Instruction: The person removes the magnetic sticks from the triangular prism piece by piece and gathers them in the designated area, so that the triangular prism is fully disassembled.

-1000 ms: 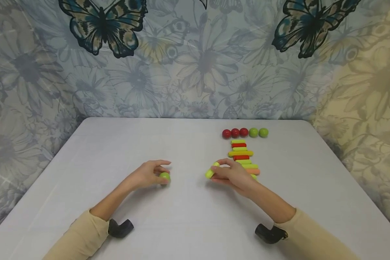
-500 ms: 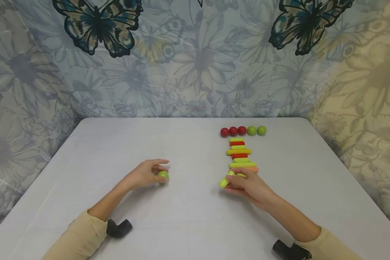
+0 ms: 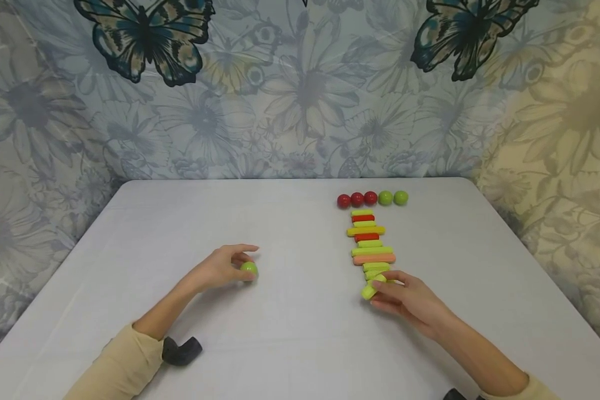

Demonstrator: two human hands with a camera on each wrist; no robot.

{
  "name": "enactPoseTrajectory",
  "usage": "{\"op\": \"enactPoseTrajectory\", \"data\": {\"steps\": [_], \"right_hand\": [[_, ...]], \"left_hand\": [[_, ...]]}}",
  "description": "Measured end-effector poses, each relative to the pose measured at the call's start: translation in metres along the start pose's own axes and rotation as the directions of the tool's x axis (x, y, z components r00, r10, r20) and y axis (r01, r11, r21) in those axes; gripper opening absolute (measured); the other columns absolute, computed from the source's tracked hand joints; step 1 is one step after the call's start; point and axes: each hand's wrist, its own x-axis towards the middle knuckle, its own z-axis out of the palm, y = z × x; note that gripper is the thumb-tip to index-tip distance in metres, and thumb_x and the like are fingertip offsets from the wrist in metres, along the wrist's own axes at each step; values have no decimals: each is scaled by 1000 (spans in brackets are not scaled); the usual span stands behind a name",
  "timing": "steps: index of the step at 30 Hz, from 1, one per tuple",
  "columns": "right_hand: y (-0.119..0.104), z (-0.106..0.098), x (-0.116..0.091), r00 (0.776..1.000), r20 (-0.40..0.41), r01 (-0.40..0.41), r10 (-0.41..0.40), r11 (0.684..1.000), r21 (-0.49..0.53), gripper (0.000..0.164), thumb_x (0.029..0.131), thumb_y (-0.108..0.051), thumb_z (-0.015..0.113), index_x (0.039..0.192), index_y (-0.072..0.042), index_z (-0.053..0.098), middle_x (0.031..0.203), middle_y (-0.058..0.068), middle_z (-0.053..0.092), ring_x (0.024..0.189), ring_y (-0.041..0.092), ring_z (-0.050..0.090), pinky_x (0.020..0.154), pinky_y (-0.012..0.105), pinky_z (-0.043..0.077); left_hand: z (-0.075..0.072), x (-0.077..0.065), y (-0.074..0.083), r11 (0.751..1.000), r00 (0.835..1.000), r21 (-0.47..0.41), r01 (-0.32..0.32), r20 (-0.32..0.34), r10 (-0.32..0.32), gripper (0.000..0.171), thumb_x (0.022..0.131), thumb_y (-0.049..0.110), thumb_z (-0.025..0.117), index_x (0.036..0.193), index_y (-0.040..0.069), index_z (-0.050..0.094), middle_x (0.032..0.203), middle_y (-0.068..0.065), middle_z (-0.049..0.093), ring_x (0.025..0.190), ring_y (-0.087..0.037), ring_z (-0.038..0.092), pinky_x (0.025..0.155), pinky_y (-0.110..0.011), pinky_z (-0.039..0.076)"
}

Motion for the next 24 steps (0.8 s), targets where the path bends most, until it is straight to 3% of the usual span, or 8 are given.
{"op": "enactPoseTrajectory", "data": {"steps": [6, 15, 20, 24], "right_hand": [[8, -9, -2, 1000, -23, -12, 12, 1000, 1, 57, 97, -11, 57, 136, 8, 18, 104, 12, 55, 93, 20, 63, 88, 34, 51], [14, -17, -6, 995, -94, -46, 43, 998, -34, 69, 93, -12, 63, 140, 10, 17, 103, 11, 61, 92, 18, 65, 87, 33, 51], [15, -19, -9, 994, -96, -59, 58, 998, -10, 61, 93, -10, 64, 133, 12, 22, 100, 11, 66, 91, 18, 66, 86, 31, 52], [16, -20, -9, 990, -126, -64, 57, 996, -57, 59, 94, -11, 62, 131, 13, 23, 97, 9, 66, 89, 15, 66, 83, 28, 53]], "left_hand": [[0, 1, -1, 1000, 1000, 10, 18, 3, -18, 59, 79, 12, 79, 134, 12, 56, 112, -6, 63, 106, -22, 58, 89, -36, 47], [1, 2, -2, 1000, 1000, 21, 4, 1, -4, 59, 79, 12, 79, 133, 10, 56, 111, -6, 63, 103, -22, 59, 85, -36, 49], [1, 3, -2, 1000, 1000, 9, 13, -1, -13, 59, 79, 11, 79, 134, 11, 56, 111, -6, 63, 102, -21, 59, 83, -34, 49], [2, 3, -2, 1000, 1000, 8, 16, 0, -16, 59, 79, 11, 79, 134, 11, 56, 111, -6, 63, 103, -21, 59, 82, -34, 49]]}}
